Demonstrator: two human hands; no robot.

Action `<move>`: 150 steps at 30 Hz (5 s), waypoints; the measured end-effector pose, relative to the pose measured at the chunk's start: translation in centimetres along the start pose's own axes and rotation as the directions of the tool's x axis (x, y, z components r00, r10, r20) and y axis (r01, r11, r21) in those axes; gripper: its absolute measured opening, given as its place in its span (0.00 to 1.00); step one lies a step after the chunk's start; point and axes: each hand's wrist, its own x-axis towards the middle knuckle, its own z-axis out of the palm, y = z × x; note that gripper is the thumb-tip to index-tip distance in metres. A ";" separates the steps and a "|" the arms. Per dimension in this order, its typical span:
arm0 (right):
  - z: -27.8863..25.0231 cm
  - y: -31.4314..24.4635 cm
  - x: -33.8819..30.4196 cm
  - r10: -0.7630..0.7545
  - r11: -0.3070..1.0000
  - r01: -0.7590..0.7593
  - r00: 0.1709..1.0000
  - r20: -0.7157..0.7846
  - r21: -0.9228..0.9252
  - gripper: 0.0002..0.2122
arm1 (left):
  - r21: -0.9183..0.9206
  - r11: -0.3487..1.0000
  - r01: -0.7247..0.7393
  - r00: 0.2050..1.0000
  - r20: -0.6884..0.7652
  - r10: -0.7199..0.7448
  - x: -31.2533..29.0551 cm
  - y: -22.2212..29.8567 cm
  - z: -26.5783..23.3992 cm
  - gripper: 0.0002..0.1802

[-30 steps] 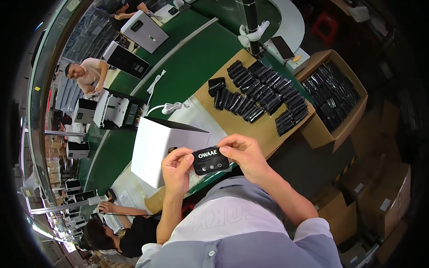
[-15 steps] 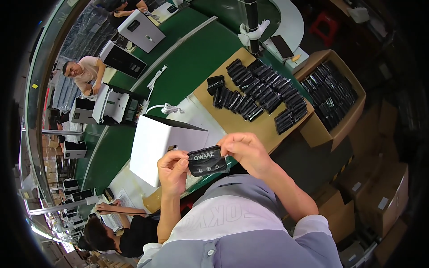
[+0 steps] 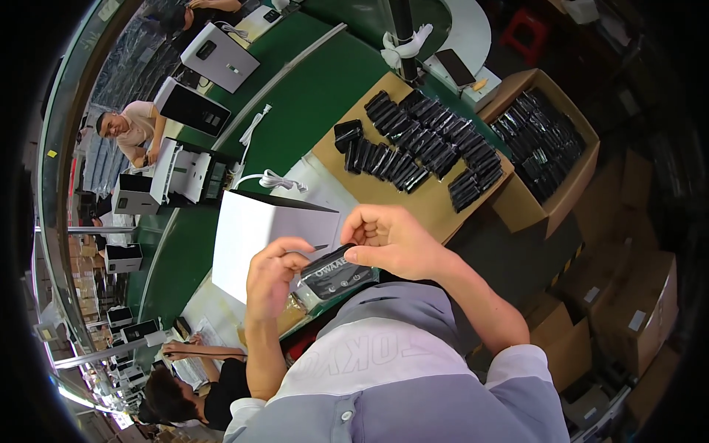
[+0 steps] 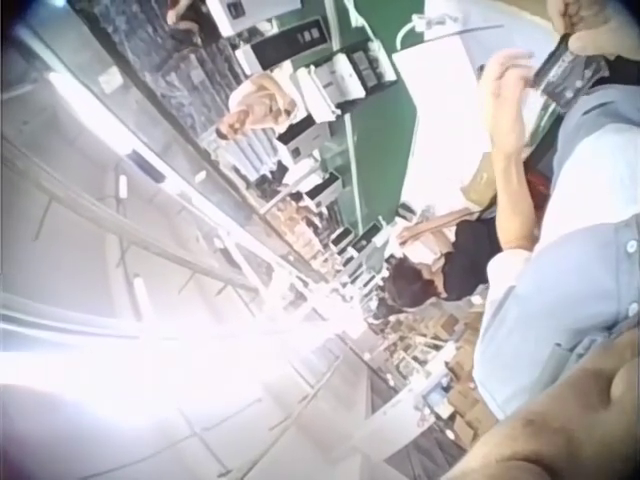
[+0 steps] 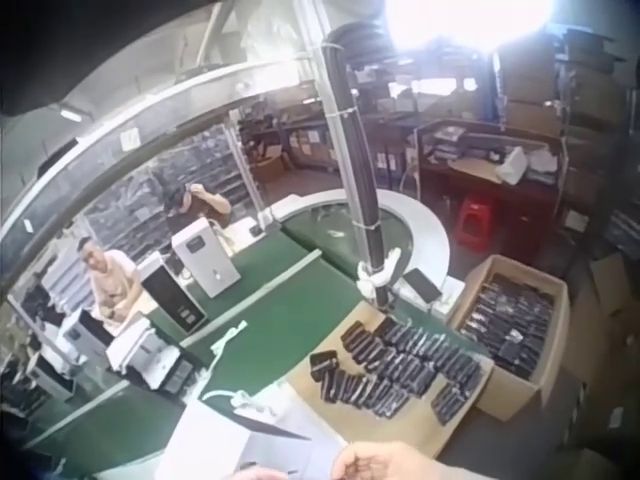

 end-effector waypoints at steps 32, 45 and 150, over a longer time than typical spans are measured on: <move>1.8 7.4 -0.9 0.090 0.992 -0.107 0.970 -0.224 -0.063 0.09 | 0.245 0.956 -0.161 0.969 -0.144 0.200 -0.7 -5.1 0.0 0.07; 2.7 8.4 -1.6 0.034 0.998 -0.041 0.984 -0.176 -0.038 0.09 | 0.212 0.962 -0.173 0.960 -0.181 0.212 -0.5 -5.4 -0.4 0.05; 5.8 9.8 11.5 0.140 0.966 -0.118 0.987 0.080 -0.228 0.10 | 0.720 0.680 0.135 0.905 -0.369 0.212 0.1 -0.2 -15.2 0.35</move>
